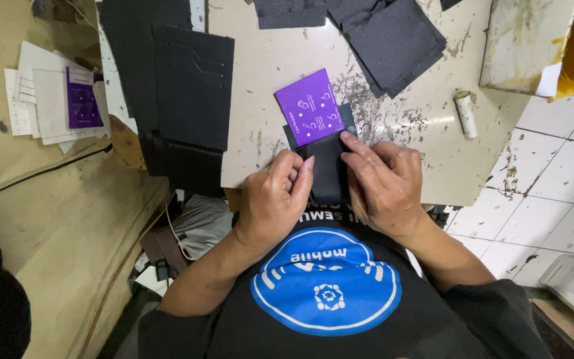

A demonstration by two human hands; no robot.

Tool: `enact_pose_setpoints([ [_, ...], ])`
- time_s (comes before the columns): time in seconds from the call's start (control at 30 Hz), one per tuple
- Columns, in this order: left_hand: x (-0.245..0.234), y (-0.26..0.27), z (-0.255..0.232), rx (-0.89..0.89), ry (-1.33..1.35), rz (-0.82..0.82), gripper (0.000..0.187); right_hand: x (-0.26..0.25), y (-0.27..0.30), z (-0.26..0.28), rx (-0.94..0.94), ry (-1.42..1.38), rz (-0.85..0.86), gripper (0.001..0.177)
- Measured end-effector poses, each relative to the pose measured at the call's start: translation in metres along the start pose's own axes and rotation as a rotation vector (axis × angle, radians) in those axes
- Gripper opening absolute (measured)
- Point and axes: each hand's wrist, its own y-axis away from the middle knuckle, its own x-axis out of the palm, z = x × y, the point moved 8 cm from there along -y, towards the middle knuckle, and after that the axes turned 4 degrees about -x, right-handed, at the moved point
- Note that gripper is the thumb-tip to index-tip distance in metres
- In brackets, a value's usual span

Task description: Applying adhesive and folding edges of leather components to assemble a product

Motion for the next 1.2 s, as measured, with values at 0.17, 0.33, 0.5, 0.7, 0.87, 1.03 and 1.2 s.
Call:
enact_pose_setpoints([
  [0.17,0.002,0.001,0.001,0.02,-0.022,-0.018,0.021,-0.001,-0.002,-0.005,0.034,-0.062,-0.003,0.013],
  [0.33,0.001,0.003,0.004,0.013,-0.045,-0.041,0.022,0.006,0.012,-0.004,-0.002,-0.172,-0.047,0.016],
  [0.5,0.002,0.003,0.005,0.031,-0.066,-0.043,0.022,0.01,-0.003,0.015,-0.092,-0.11,-0.002,0.012],
  [0.7,-0.014,0.012,-0.011,0.184,-0.322,-0.15,0.016,0.009,-0.009,0.02,-0.124,-0.043,0.008,0.012],
  [0.87,-0.01,0.031,-0.026,0.47,-0.503,-0.224,0.022,0.009,-0.008,0.022,-0.128,-0.051,0.013,0.012],
  [1.03,0.0,0.039,-0.024,0.521,-0.703,-0.261,0.036,0.008,-0.002,0.014,-0.098,-0.123,-0.004,0.011],
  [1.2,0.001,0.04,-0.022,0.551,-0.723,-0.255,0.037,0.011,0.001,0.021,-0.12,-0.005,0.03,0.014],
])
